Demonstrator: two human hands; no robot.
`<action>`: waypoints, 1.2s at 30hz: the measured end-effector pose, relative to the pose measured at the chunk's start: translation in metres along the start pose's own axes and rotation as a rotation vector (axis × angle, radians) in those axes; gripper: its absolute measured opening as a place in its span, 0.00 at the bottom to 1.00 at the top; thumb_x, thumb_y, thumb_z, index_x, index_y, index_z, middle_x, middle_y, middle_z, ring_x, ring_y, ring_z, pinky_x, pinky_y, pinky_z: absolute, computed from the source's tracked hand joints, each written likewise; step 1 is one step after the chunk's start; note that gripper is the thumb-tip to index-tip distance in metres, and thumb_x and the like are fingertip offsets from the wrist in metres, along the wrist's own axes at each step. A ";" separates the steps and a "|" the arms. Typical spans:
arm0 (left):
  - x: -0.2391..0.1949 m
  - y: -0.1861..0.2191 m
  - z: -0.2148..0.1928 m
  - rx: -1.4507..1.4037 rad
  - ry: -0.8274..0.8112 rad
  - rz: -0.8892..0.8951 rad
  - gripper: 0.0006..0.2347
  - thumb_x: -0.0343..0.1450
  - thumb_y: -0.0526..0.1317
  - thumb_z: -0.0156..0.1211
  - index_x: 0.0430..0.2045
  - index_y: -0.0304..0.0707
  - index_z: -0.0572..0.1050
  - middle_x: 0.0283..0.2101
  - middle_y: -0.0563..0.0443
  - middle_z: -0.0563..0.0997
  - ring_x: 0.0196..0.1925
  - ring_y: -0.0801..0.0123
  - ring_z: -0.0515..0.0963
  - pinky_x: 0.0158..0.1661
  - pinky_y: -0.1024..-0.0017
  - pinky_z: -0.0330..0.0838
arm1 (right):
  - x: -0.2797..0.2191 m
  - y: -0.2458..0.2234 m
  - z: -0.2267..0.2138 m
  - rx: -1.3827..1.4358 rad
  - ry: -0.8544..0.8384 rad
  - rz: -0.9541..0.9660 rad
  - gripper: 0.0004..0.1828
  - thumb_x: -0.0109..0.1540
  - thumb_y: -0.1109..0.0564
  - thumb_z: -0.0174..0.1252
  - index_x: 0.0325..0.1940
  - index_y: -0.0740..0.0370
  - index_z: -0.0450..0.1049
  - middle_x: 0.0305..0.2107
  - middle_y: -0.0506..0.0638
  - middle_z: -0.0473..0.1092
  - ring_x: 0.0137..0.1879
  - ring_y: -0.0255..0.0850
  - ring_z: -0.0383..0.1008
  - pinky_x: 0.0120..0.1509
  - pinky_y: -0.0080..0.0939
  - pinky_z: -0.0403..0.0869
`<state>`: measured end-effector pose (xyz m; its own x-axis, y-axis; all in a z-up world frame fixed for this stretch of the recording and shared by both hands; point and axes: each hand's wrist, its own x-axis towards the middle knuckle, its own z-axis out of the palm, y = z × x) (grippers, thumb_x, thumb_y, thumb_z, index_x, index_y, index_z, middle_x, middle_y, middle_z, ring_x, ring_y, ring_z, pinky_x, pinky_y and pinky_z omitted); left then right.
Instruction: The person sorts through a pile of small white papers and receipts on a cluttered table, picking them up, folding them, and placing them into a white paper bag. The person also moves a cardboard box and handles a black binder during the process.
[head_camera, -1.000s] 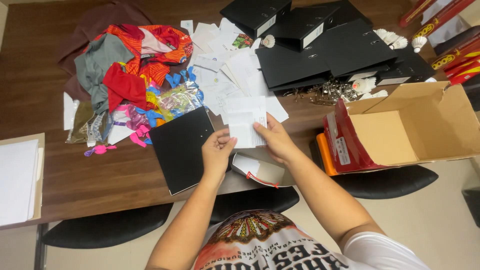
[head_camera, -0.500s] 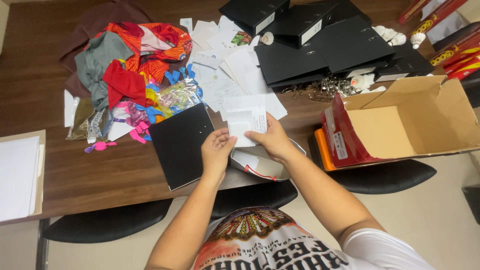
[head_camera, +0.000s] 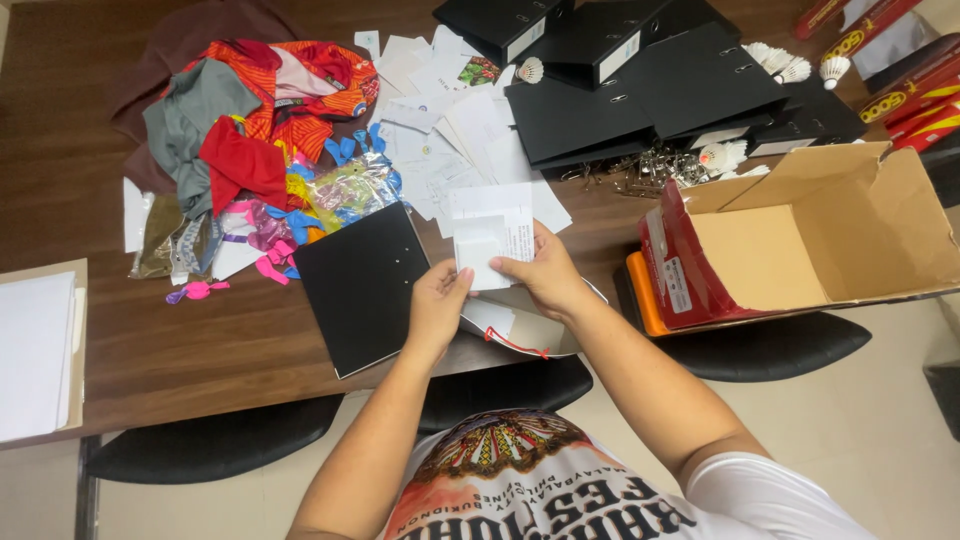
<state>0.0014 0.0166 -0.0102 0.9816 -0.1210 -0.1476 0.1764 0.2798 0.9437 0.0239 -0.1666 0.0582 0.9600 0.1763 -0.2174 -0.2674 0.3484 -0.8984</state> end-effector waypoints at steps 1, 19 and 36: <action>0.003 -0.005 -0.003 0.001 0.000 0.000 0.12 0.77 0.36 0.59 0.50 0.24 0.76 0.41 0.46 0.84 0.38 0.74 0.79 0.40 0.79 0.74 | 0.000 0.000 0.000 0.001 0.000 0.000 0.29 0.57 0.69 0.66 0.61 0.64 0.67 0.46 0.51 0.75 0.49 0.36 0.78 0.47 0.35 0.78; 0.028 -0.019 -0.015 -0.117 -0.098 -0.132 0.13 0.80 0.39 0.43 0.54 0.27 0.63 0.47 0.37 0.79 0.35 0.59 0.81 0.30 0.67 0.78 | 0.023 0.012 0.005 -0.151 -0.056 -0.070 0.31 0.57 0.70 0.64 0.64 0.70 0.67 0.49 0.54 0.74 0.52 0.38 0.75 0.56 0.40 0.76; 0.032 0.008 -0.056 -0.302 0.141 -0.025 0.12 0.78 0.37 0.42 0.54 0.28 0.64 0.45 0.39 0.79 0.34 0.64 0.78 0.32 0.70 0.72 | 0.230 0.119 -0.159 -0.575 0.150 0.429 0.21 0.59 0.61 0.58 0.57 0.56 0.71 0.35 0.47 0.73 0.38 0.35 0.71 0.39 0.37 0.71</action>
<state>0.0385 0.0682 -0.0238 0.9735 -0.0046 -0.2287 0.1934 0.5506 0.8121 0.2258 -0.2313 -0.1595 0.7927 0.0462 -0.6079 -0.5763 -0.2684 -0.7719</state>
